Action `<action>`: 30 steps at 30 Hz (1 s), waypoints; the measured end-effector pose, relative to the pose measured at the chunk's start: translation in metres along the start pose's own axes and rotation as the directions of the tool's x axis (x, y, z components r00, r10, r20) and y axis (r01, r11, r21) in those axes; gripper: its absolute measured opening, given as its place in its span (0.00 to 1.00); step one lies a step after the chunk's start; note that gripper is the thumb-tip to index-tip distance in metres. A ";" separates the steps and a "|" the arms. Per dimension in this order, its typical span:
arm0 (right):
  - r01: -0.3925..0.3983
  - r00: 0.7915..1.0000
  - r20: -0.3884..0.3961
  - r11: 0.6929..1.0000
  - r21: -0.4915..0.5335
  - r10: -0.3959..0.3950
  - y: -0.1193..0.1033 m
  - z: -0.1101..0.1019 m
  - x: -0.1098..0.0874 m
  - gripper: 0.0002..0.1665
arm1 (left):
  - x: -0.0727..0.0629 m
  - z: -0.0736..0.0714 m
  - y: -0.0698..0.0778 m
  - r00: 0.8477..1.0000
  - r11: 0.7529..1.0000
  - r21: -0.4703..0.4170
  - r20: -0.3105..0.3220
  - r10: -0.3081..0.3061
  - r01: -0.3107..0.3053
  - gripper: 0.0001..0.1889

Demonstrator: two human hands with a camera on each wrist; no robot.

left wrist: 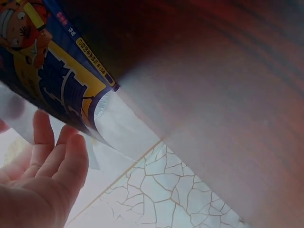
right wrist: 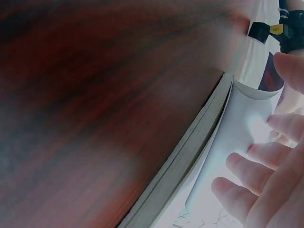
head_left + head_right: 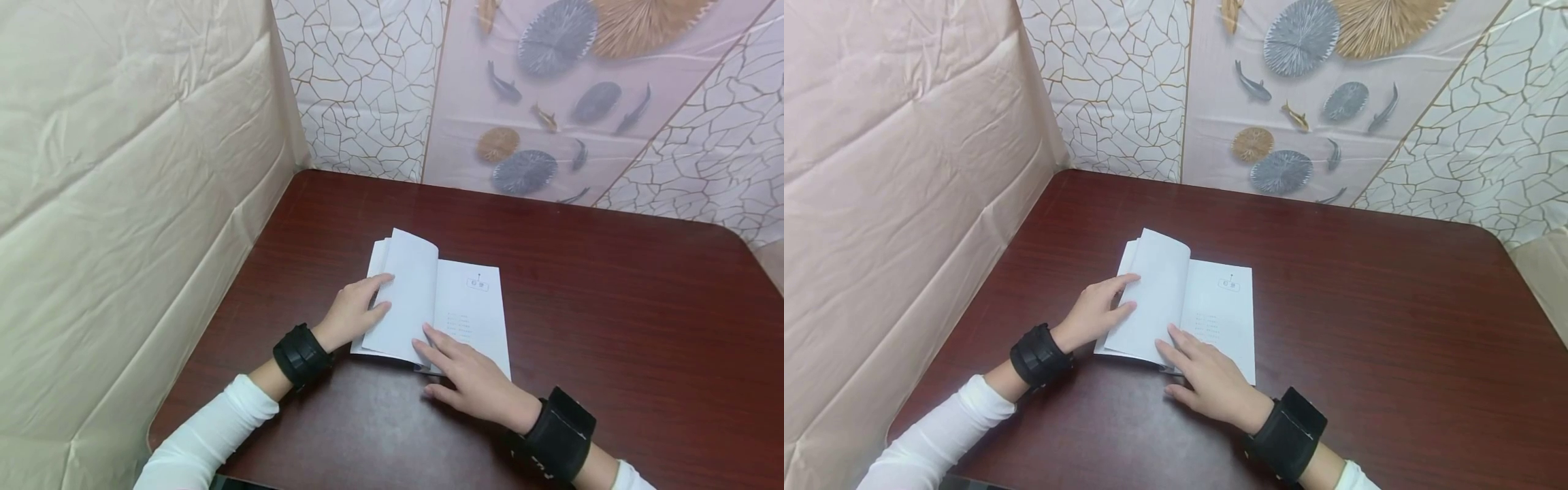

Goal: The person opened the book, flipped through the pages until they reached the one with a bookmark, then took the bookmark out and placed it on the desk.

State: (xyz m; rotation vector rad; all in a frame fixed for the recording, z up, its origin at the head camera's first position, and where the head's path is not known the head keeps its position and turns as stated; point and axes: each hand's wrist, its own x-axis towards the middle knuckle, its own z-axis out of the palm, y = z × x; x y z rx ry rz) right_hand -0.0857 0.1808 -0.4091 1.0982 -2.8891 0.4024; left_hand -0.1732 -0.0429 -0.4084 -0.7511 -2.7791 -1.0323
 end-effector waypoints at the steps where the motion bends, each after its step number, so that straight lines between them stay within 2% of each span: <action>1: 0.003 1.000 -0.004 1.000 -0.001 -0.003 0.000 0.000 0.000 0.39 | 0.000 0.000 0.000 1.000 1.000 0.008 0.010 0.000 -0.001 0.20; 5: 0.007 1.000 -0.012 1.000 -0.005 -0.007 0.000 0.001 -0.001 0.39 | 0.000 0.000 0.000 0.999 0.999 0.039 0.037 -0.001 -0.001 0.15; 10: -0.023 1.000 0.003 1.000 0.011 0.023 0.002 -0.002 -0.004 0.39 | 0.001 0.002 0.000 0.999 0.997 0.073 0.036 0.014 -0.016 0.13; 15: -0.080 0.997 0.013 0.997 0.011 0.079 0.009 -0.005 -0.009 0.40 | 0.001 0.004 -0.001 0.999 0.994 0.105 0.006 0.040 -0.041 0.11; 21: -0.170 0.985 0.029 0.985 -0.016 0.170 0.022 -0.007 -0.016 0.41 | 0.000 0.006 0.000 0.997 0.996 0.081 -0.052 0.048 -0.044 0.15; 30: -0.250 0.964 0.087 0.968 -0.007 0.250 0.032 -0.011 -0.024 0.42 | 0.001 0.006 0.002 0.998 0.994 0.110 -0.046 0.034 -0.029 0.14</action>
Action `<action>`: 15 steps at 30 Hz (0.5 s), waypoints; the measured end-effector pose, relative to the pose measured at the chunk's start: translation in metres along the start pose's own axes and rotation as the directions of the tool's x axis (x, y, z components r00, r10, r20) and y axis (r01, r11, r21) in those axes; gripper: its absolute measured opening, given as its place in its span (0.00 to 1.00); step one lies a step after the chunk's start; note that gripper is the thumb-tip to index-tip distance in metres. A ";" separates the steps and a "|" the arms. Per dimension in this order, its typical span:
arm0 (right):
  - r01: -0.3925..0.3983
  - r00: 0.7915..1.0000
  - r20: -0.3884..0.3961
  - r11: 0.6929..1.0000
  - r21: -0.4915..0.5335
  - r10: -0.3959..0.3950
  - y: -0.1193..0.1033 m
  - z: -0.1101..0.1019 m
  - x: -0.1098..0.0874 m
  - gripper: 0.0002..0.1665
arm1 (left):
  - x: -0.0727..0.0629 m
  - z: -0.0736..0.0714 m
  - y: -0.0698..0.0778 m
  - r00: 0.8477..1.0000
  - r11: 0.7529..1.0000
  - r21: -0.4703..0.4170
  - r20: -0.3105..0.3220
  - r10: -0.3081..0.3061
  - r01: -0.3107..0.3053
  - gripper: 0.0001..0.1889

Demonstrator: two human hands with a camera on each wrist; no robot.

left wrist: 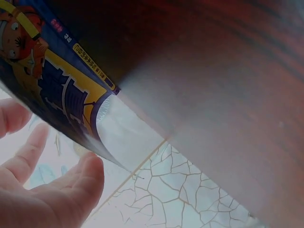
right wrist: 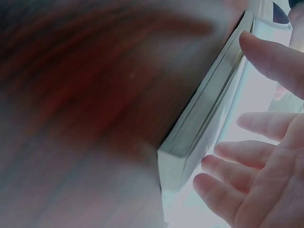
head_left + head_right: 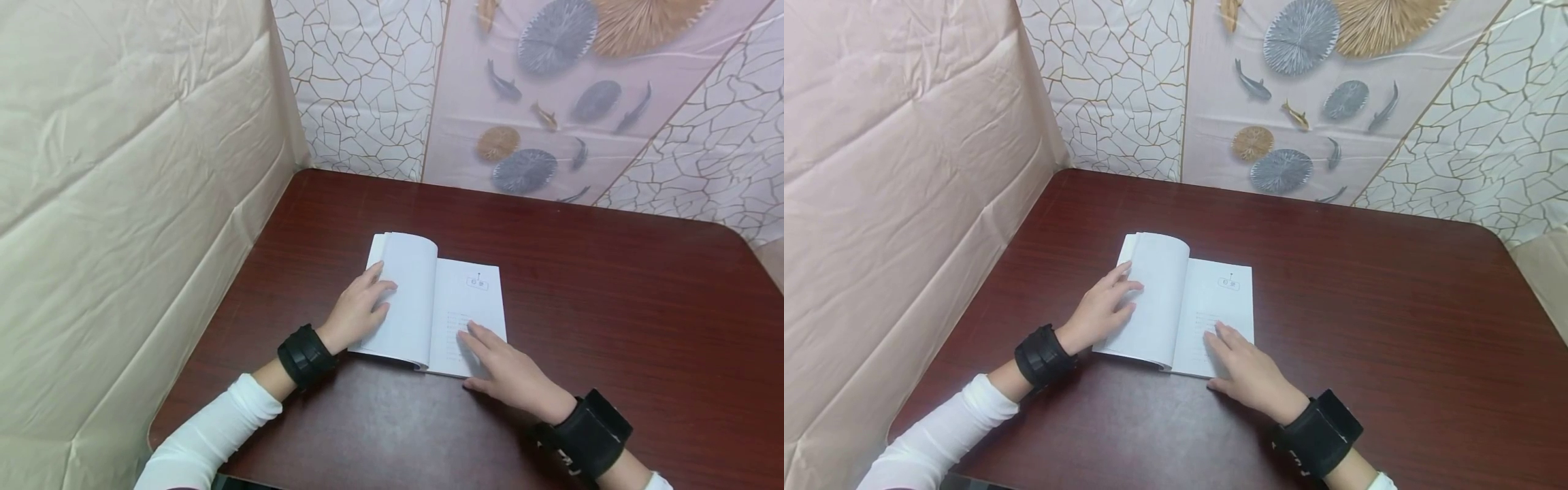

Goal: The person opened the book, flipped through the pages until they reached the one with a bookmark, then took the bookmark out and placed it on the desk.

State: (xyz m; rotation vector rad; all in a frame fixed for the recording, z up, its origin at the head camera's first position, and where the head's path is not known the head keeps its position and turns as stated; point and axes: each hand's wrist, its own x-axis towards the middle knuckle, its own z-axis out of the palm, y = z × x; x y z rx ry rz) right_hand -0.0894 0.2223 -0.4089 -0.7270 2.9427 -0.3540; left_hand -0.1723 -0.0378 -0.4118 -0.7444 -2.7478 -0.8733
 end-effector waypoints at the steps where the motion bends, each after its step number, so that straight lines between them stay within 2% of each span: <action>1: -0.014 1.000 0.009 1.000 0.006 0.014 0.001 0.000 0.000 0.43 | 0.000 0.000 0.000 1.000 1.000 0.003 0.002 0.003 -0.003 0.13; 5: -0.040 0.999 0.034 0.999 0.021 0.039 0.003 -0.001 -0.001 0.44 | 0.000 0.000 0.001 1.000 1.000 0.017 0.009 0.007 -0.007 0.13; 15: -0.043 0.998 0.045 0.999 0.014 0.042 0.005 0.000 -0.001 0.42 | -0.001 0.001 0.002 0.999 0.999 0.037 0.029 0.024 -0.025 0.13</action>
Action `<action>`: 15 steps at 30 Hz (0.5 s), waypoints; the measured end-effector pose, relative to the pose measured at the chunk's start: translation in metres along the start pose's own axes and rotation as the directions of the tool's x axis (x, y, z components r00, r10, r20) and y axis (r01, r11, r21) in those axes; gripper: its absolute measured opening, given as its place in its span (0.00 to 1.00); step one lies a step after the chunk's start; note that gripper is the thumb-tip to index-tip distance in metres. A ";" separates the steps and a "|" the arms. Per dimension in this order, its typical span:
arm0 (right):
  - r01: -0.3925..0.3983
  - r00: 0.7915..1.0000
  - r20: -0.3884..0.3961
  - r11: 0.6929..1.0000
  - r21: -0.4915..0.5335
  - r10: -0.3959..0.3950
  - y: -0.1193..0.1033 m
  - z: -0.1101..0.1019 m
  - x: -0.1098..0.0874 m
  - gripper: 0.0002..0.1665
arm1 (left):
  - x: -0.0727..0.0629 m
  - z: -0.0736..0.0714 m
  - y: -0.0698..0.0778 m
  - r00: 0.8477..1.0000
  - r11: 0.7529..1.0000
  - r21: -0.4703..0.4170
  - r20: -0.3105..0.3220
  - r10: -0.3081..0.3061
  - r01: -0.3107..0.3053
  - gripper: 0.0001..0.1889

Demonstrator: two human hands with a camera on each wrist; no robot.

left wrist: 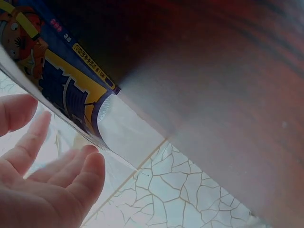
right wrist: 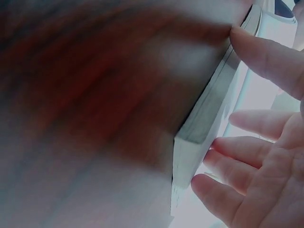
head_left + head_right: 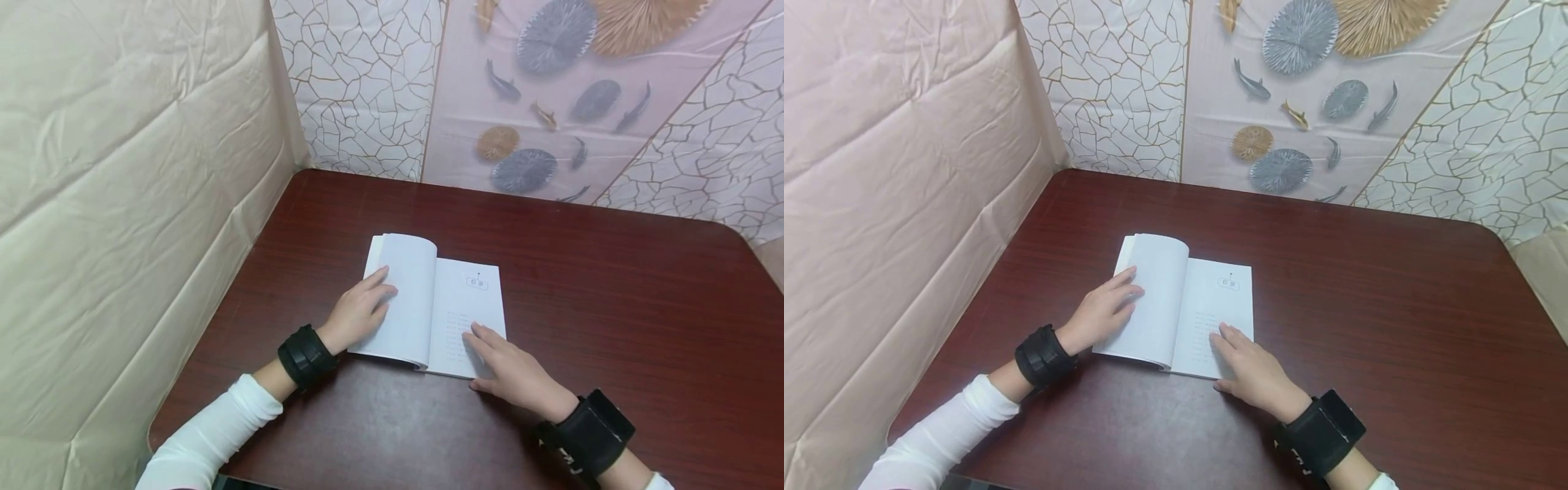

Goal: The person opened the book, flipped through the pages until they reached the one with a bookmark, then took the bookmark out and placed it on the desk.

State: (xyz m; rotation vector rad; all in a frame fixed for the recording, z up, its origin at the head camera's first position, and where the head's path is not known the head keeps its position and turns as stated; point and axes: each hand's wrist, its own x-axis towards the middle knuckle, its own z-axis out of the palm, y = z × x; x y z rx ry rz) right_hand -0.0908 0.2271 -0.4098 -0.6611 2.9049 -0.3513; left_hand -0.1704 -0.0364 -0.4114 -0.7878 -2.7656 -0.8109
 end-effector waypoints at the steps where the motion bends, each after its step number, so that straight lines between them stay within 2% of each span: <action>1: -0.001 1.000 0.000 1.000 -0.004 0.001 0.000 0.000 0.000 0.42 | 0.000 0.000 0.000 1.000 1.000 0.002 0.005 0.005 -0.005 0.13; 15: -0.009 1.000 0.028 1.000 -0.021 0.009 -0.001 -0.004 0.002 0.39 | 0.002 0.000 0.000 0.999 1.000 0.025 0.052 0.002 -0.003 0.13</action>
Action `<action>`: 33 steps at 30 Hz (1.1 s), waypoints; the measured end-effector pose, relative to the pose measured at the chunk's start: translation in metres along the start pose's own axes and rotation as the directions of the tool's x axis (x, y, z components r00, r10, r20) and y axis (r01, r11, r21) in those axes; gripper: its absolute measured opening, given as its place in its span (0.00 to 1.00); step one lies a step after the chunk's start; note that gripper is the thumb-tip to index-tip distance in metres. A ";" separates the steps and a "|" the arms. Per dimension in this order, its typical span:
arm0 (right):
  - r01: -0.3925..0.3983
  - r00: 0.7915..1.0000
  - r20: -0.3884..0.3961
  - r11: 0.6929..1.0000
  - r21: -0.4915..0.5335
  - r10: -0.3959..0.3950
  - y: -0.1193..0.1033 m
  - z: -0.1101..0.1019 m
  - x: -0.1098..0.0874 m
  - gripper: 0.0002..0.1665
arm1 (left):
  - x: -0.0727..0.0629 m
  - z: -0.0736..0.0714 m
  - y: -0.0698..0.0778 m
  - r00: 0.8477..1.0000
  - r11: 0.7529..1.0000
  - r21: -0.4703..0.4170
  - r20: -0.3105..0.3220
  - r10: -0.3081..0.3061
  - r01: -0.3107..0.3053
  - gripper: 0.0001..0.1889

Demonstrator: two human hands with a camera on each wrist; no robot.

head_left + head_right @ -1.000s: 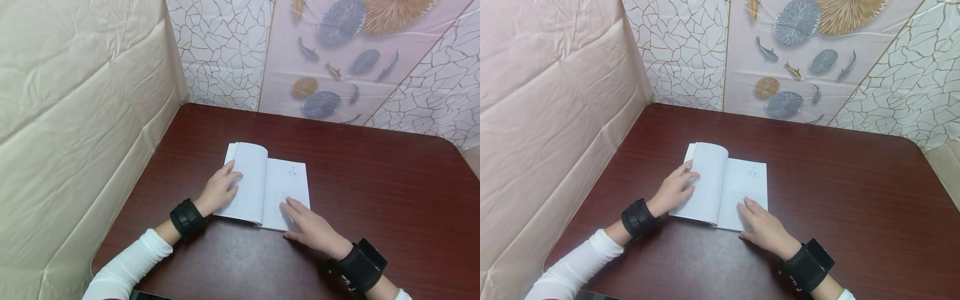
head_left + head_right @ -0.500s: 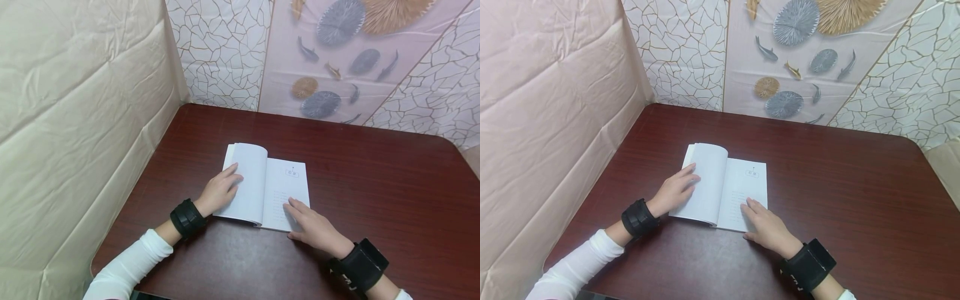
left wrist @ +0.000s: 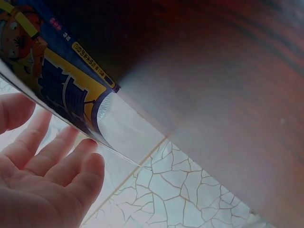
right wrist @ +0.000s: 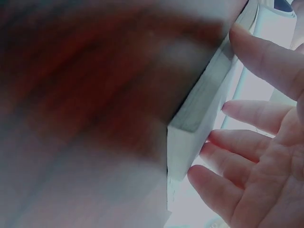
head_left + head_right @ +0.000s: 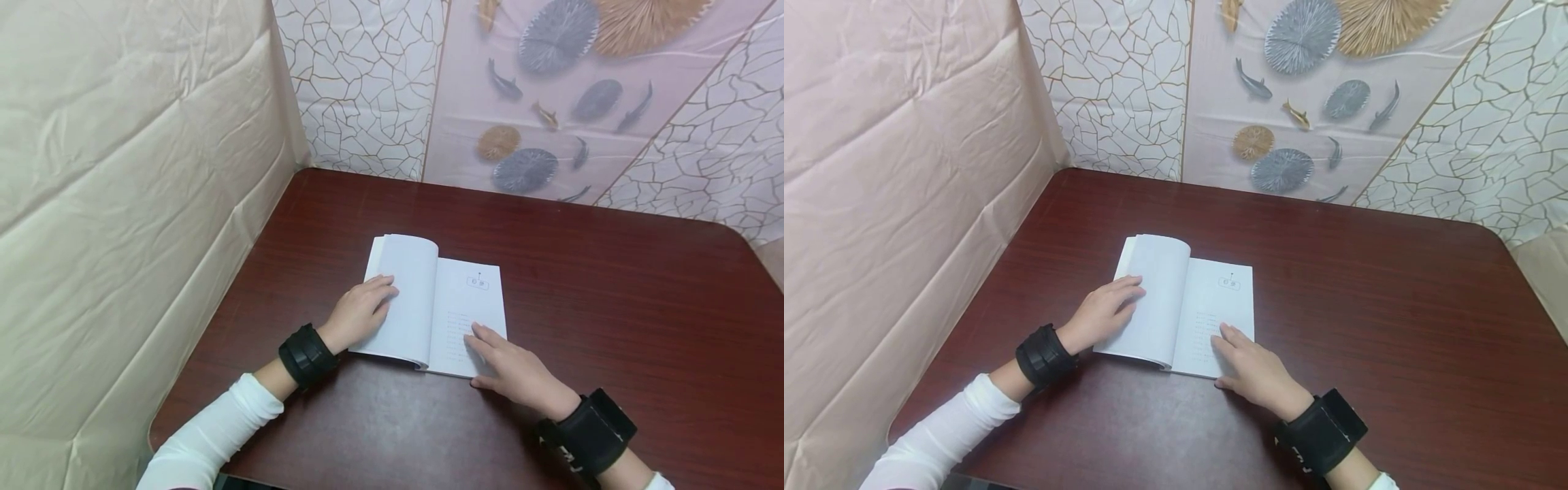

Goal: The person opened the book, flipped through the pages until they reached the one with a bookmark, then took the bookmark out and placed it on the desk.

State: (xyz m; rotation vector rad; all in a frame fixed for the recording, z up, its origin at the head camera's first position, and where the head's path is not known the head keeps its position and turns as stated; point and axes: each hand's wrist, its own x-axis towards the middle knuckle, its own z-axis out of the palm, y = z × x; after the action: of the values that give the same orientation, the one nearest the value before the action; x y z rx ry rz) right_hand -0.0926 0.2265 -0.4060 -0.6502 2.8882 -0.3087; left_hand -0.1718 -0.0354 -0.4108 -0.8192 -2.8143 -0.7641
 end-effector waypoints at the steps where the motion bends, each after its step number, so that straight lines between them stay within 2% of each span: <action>1: -0.004 1.000 0.005 1.000 0.004 0.004 0.000 0.000 0.000 0.39 | 0.000 0.000 0.000 1.000 1.000 0.001 0.002 -0.001 0.001 0.14; 22: -0.014 1.000 0.025 1.000 0.026 0.013 0.002 -0.009 0.001 0.36 | 0.000 0.001 0.000 1.000 1.000 0.027 0.004 -0.004 0.004 0.14; 33: 0.011 1.000 -0.001 0.998 -0.054 -0.011 0.002 -0.005 -0.001 0.33 | 0.000 0.000 0.001 1.000 0.999 0.035 0.012 -0.008 0.008 0.14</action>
State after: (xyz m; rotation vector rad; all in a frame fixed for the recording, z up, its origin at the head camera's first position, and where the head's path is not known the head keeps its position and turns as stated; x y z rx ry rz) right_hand -0.0934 0.2300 -0.4015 -0.6752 2.9039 -0.2332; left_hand -0.1714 -0.0348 -0.4101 -0.8108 -2.8351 -0.7119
